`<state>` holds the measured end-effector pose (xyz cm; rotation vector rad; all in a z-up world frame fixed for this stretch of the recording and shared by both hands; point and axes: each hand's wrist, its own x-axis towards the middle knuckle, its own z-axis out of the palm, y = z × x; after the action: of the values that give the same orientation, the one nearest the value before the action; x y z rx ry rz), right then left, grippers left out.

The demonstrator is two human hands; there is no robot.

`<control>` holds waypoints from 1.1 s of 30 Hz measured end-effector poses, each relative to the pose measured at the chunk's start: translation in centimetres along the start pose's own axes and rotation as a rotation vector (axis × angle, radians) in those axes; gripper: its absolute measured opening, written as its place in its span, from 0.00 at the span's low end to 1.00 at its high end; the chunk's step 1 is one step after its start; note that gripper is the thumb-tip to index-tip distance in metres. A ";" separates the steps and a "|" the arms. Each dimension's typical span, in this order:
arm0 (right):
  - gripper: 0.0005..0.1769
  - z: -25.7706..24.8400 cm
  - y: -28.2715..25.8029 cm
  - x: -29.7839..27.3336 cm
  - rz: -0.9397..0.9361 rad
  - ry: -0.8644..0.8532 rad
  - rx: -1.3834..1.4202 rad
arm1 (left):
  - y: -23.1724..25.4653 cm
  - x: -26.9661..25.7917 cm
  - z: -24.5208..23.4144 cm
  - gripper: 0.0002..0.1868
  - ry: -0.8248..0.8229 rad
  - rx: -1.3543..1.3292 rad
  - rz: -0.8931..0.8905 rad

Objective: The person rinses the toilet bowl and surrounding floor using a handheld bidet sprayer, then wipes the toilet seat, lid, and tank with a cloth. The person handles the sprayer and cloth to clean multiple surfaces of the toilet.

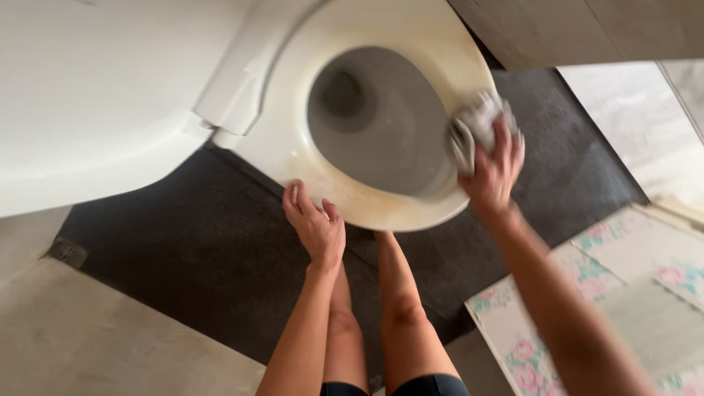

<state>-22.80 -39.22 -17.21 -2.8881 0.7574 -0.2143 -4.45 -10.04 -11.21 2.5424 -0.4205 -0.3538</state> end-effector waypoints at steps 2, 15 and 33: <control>0.35 0.0 -4.6 -2.8 0.144 0.017 -0.034 | 0.1 1.5 0.8 0.28 0.025 -0.313 -0.321; 0.42 6.9 -29.1 13.2 -0.173 0.218 0.346 | -4.6 4.3 -1.1 0.23 -0.068 -0.917 -0.860; 0.41 2.9 -16.0 27.7 0.506 0.455 0.812 | -3.3 9.1 -8.3 0.32 0.436 -0.843 -0.451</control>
<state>9.24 -38.85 -14.44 -1.8358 1.1096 -0.8865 7.36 -6.86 -7.64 1.7712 0.4059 -0.0866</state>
